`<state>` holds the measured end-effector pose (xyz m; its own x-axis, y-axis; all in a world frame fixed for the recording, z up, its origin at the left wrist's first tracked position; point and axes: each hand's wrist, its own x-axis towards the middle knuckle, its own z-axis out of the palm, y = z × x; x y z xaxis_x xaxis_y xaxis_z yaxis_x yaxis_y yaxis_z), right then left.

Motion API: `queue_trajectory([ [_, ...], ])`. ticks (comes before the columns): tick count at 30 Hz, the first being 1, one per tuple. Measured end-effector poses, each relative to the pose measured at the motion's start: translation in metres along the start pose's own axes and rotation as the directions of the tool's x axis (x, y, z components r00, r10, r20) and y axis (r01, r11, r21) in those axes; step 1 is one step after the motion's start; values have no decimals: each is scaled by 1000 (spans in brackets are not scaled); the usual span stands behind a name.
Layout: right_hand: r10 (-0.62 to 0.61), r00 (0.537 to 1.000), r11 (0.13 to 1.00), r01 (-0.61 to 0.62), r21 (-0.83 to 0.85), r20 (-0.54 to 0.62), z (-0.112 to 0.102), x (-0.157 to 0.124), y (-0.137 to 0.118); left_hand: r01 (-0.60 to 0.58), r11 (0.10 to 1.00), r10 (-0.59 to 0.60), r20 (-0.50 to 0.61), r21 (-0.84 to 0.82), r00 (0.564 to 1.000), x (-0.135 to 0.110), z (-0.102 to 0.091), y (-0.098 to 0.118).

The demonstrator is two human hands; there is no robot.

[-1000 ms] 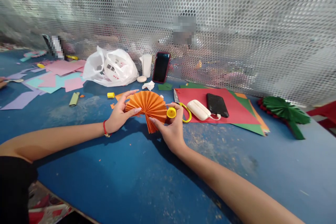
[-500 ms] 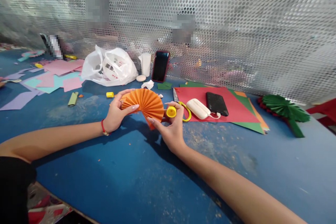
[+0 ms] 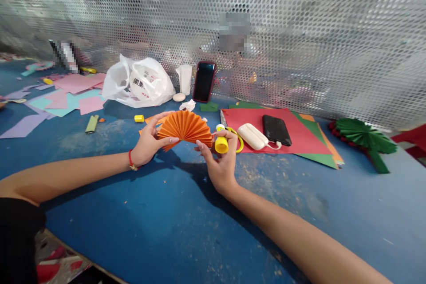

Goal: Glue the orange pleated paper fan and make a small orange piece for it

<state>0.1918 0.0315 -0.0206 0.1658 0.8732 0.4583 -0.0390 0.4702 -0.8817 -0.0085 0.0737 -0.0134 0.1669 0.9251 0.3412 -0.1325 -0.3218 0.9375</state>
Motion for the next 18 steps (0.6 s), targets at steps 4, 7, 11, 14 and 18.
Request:
queue_trajectory([
  [4, -75, 997, 997, 75, -24, -35, 0, 0, -1, 49, 999, -48, 74, -7, 996, -1, 1, 1],
  [7, -117, 993, 992, 115, -52, -34, -1, -1, -2, 106, 993, -98, 126, -56, 987, -2, 2, 4],
  [11, -90, 996, 994, 91, -62, 21, -2, -2, -4, 289, 944, -242, 263, -158, 934, -2, 3, 8],
  [14, -57, 997, 997, 60, -48, 58, -1, -3, -6, 302, 937, -245, 285, -176, 927, -2, 3, 9],
  [18, -46, 998, 998, 48, -37, 41, -1, -3, -7, 252, 957, -207, 266, -146, 942, -2, 2, 6],
])
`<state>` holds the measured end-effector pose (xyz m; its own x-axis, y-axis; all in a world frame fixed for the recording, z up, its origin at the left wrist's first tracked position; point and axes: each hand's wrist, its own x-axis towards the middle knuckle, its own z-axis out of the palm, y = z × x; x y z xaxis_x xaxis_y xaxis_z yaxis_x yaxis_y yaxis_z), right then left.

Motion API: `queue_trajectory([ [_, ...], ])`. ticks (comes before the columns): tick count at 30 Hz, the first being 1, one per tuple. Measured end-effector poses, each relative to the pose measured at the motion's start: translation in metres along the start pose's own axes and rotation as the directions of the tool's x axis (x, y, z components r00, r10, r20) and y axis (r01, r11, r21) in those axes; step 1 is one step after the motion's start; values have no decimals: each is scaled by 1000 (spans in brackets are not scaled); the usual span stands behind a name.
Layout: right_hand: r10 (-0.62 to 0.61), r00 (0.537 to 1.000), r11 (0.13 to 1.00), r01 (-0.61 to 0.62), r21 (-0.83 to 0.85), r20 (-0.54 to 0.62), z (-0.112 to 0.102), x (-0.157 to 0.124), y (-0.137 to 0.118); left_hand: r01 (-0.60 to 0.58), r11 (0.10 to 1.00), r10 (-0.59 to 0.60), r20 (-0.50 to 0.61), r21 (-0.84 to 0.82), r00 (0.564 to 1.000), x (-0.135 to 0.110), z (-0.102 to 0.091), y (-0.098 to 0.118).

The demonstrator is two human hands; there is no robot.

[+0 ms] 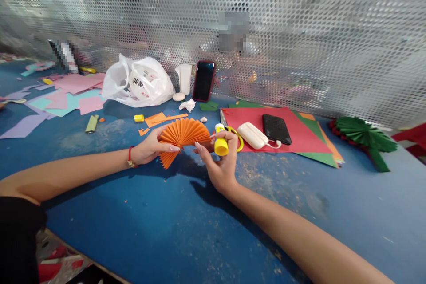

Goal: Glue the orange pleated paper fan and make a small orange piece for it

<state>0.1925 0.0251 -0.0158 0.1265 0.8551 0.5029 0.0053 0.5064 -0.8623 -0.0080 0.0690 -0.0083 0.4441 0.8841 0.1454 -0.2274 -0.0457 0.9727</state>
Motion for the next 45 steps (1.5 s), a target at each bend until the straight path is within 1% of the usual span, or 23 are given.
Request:
queue_trajectory([
  [6, 9, 1000, 1000, -9, -5, -18, -3, 1, 3, -19, 999, 19, 6, 49, 1000, 0, -1, -2],
  [13, 24, 1000, 1000, -24, 9, 11, -3, 1, 3, -25, 998, 24, 16, 58, 1000, 0, 0, 0],
  [20, 9, 1000, 1000, -8, -14, 19, -4, 1, 3, -49, 997, 50, -22, 62, 998, 0, 1, 0],
  [24, 9, 1000, 999, -8, -47, 18, -5, 0, 4, -64, 996, 64, 9, 63, 998, 0, 2, 1],
  [27, 10, 1000, 998, -10, -65, 8, -6, -1, 4, -76, 994, 76, 10, 73, 997, 1, 2, 1],
  [32, 8, 1000, 1000, -8, -13, 8, -4, 0, 2, -91, 993, 91, -5, 81, 996, 1, 2, 1],
  [35, -18, 999, 1000, 17, -18, -30, -3, 0, 1, -91, 989, 92, -8, 120, 996, -1, 1, 1],
  [37, -22, 999, 999, 21, -31, -46, -3, 1, 0, -111, 979, 113, -2, 169, 994, -2, 1, 1],
  [41, -23, 999, 999, 23, -29, -29, -4, 1, 0, -160, 960, 165, -3, 229, 986, -3, 1, 2],
  [45, -27, 999, 998, 26, -50, -34, -4, 1, 1, -182, 946, 194, -21, 268, 981, -4, 2, 3],
])
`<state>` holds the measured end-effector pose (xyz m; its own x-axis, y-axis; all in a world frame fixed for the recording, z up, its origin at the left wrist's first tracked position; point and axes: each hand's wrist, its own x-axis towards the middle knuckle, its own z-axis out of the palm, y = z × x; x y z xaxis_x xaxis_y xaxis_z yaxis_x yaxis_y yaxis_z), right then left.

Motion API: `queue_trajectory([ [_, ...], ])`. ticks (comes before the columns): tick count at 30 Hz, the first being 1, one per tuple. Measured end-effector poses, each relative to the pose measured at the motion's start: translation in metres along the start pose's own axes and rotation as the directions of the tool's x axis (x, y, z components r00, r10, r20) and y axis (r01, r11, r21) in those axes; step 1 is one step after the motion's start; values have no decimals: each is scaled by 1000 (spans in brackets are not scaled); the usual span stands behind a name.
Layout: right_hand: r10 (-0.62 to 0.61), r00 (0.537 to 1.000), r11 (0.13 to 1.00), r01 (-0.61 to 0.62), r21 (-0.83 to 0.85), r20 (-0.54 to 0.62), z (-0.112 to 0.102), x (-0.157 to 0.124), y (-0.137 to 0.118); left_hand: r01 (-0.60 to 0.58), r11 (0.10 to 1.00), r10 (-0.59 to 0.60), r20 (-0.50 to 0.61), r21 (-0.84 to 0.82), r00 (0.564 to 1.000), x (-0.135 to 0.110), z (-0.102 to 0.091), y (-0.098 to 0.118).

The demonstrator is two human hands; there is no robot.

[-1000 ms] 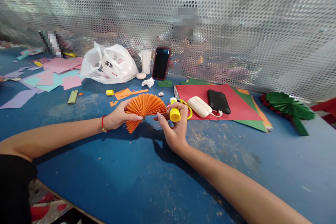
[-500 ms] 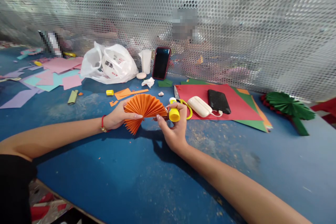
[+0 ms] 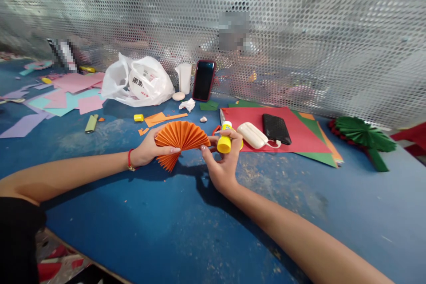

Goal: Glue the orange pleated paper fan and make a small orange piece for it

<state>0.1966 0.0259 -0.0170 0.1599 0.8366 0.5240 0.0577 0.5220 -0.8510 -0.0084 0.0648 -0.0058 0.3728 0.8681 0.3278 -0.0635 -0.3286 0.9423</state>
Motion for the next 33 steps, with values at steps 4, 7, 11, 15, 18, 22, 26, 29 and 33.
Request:
queue_trajectory([
  [4, 18, 1000, 1000, -18, 8, -5, 0, 0, 1, -40, 995, 45, -49, 89, 998, -2, 0, 0],
  [7, 27, 1000, 1000, -27, 4, -15, 0, 0, 2, -145, 964, 170, -96, 225, 981, -6, 1, 1],
  [11, 19, 1000, 1000, -19, -24, -9, -1, 1, 4, -300, 885, 348, -79, 356, 934, -12, 1, 5],
  [15, 7, 999, 1000, -6, -6, 53, -2, 1, 6, -564, 715, 559, 147, 413, 816, -15, -1, 10],
  [18, 25, 994, 998, -32, 59, 110, 0, 2, 6, -672, 615, 635, 246, 412, 733, -16, -2, 11],
  [22, 18, 994, 997, -26, 76, 103, 1, 4, 6, -740, 481, 673, 342, 470, 656, -18, -3, 9],
  [26, 14, 994, 996, -24, 91, 110, 0, 4, 8, -769, 435, 659, 416, 468, 626, -19, -4, 8],
  [29, 20, 993, 996, -30, 84, 116, -1, 3, 9, -782, 417, 661, 436, 464, 611, -18, -5, 10],
  [33, 14, 993, 998, -21, 61, 115, -2, 1, 9, -821, 328, 667, 501, 467, 551, -18, -6, 14],
])
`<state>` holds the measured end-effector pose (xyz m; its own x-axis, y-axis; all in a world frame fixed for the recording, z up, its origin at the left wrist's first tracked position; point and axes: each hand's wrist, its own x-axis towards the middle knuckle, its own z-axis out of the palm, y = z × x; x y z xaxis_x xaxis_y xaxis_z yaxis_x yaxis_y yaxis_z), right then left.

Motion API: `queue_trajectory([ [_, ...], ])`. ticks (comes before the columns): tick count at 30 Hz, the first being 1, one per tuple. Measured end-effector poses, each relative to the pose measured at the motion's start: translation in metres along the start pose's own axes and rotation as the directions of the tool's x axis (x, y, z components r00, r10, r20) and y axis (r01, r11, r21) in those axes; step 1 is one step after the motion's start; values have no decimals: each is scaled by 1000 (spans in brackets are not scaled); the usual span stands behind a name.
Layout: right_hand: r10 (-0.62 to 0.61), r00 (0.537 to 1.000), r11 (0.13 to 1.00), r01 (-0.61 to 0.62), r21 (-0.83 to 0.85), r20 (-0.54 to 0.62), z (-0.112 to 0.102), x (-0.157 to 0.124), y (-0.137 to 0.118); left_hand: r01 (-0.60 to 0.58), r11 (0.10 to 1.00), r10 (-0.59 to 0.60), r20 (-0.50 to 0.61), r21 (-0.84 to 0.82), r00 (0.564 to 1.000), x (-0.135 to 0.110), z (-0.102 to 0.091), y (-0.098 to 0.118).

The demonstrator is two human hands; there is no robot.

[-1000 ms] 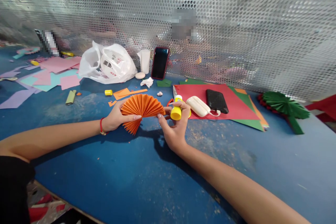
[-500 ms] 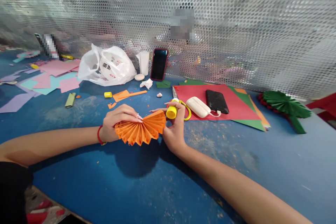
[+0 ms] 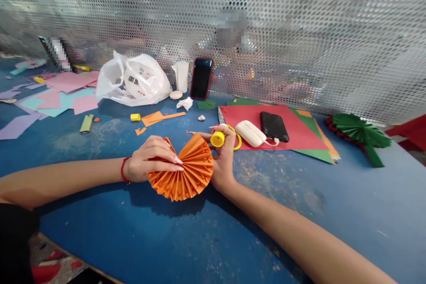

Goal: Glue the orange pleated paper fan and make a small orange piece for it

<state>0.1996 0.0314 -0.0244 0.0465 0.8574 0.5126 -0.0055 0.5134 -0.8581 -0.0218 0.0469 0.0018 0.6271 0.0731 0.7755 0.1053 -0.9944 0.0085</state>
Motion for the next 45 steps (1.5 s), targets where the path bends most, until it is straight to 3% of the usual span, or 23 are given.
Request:
queue_trajectory([
  [9, -13, 999, 1000, 14, 10, -44, 1, 0, -4, -172, 984, 168, 73, 54, 983, 5, -3, 1],
  [15, -48, 997, 998, 50, 34, -57, 1, 2, -13, -140, 989, 143, 92, -40, 985, 3, -4, 0],
  [20, -55, 996, 994, 60, 90, -64, 1, 1, -14, -46, 993, 55, 79, -108, 995, 0, -3, -1],
  [22, -55, 997, 996, 58, 71, -51, 2, 1, -14, -17, 994, 30, 127, -105, 991, -1, -6, -9],
  [23, -50, 998, 997, 52, 60, -41, 2, 0, -14, -16, 997, 31, 202, -79, 979, -2, -9, -17],
  [25, -41, 999, 998, 41, 48, -16, 2, -1, -13, -21, 1000, 14, 312, 19, 950, -6, -17, -38],
  [29, -38, 996, 999, 38, 0, 79, 2, -3, -9, -1, 986, -70, 428, 165, 901, -21, -32, -88],
  [31, -44, 994, 995, 53, -80, 105, 2, -3, -7, 81, 973, -157, 367, 214, 917, -25, -34, -98],
  [33, -33, 995, 986, 47, -157, 94, 2, -2, -5, 230, 951, -269, 191, 206, 944, -22, -30, -92],
  [34, -13, 996, 983, 28, -184, 85, 2, -1, -5, 294, 941, -321, 168, 166, 932, -18, -27, -83],
  [37, 57, 996, 973, -42, -228, 61, 2, 0, -4, 416, 909, -393, 313, -10, 865, -4, -14, -42],
  [40, 89, 993, 955, -62, -292, 81, 1, 0, -4, 447, 892, -426, 447, 63, 787, -1, -4, -10],
  [42, 109, 986, 945, -64, -320, 124, 1, 0, -5, 443, 890, -437, 491, 112, 754, -5, -1, -6],
  [45, 121, 972, 955, -59, -291, 201, 0, -2, -6, 457, 880, -451, 531, 130, 718, -12, -2, -17],
])
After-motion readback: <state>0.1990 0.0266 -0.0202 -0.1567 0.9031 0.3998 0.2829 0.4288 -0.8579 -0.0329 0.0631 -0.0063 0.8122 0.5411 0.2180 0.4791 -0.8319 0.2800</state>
